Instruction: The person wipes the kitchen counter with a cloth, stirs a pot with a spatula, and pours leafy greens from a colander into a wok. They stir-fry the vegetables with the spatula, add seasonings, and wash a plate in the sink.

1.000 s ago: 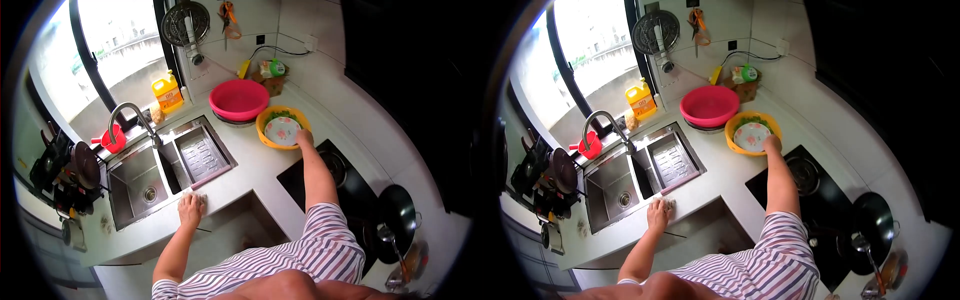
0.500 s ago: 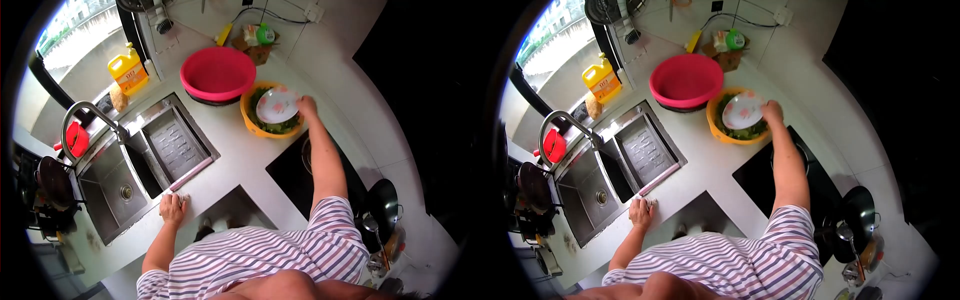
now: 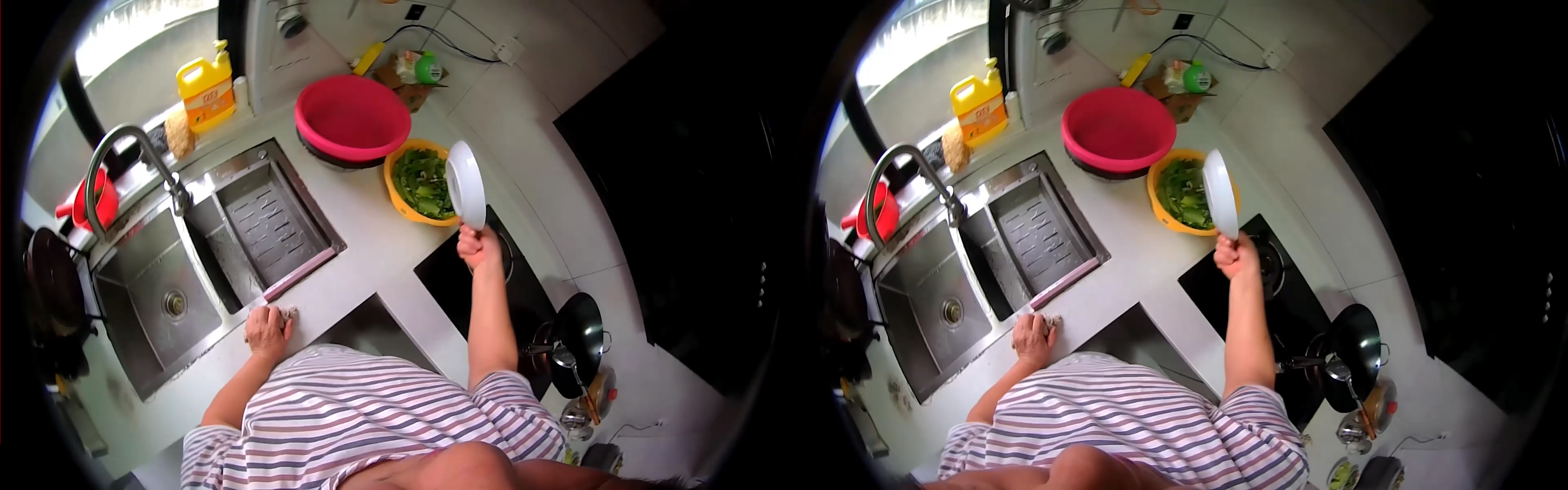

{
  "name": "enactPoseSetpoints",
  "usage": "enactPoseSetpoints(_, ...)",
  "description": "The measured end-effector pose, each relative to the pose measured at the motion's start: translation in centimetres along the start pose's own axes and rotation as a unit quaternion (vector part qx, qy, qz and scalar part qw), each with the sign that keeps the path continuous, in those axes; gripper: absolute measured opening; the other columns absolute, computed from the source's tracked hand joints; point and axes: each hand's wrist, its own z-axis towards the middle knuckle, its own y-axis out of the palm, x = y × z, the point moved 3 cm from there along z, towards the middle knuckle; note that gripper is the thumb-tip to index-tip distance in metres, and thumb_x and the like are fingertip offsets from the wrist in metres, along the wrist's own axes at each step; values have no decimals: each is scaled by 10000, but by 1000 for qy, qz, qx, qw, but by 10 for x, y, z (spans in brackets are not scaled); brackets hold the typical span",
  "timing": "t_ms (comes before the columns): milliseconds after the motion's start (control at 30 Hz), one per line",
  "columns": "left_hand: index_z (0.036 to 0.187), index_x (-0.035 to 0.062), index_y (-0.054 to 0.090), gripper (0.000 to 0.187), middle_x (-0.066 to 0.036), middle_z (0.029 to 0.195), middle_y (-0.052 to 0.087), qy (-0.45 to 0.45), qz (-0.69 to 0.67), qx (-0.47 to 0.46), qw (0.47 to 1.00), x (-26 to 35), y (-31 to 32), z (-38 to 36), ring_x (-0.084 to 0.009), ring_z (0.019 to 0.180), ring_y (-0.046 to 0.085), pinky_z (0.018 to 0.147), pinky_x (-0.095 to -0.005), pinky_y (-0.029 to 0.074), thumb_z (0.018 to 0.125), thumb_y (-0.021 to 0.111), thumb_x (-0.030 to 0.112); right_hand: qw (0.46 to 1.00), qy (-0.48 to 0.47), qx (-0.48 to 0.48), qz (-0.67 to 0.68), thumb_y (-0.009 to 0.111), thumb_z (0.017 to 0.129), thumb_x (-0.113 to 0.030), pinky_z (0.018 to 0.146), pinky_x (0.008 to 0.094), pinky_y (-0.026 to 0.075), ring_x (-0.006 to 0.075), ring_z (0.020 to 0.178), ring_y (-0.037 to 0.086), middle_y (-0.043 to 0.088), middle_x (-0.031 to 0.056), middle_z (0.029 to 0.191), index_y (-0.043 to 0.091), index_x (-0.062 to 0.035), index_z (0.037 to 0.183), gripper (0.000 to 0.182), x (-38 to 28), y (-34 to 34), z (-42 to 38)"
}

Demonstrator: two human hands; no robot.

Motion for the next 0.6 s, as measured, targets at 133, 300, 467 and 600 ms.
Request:
enactPoseSetpoints(133,811,95,493,281,-101,804,457,16,-6,10,1000,-3,-3,0,-277,779,475,661,-393,383,666,655,273,986,86,-106,90,532,816,-157,332,195,235,55,354,318,452,13,588,481,104,985,315,83,19,-10)
enactPoseSetpoints(300,805,91,492,277,-90,786,451,39,-34,16,999,-10,-3,1,-270,740,478,631,-387,384,661,655,263,988,140,-31,61,536,809,-143,331,208,225,72,352,309,441,21,585,507,48,913,219,164,19,-16)
enactPoseSetpoints(467,852,83,498,309,-110,814,454,47,-48,-9,998,-12,-4,2,-285,759,481,641,-389,390,658,665,255,971,16,121,-204,531,782,-118,327,224,218,82,374,347,476,20,568,519,-54,810,71,195,20,-17)
enactPoseSetpoints(600,806,89,498,273,-97,793,464,51,-53,7,997,-10,-4,3,-277,742,479,636,-385,390,662,657,258,949,-9,177,-262,510,783,-104,326,219,232,77,377,363,492,21,580,520,-41,831,79,205,-1,-15)
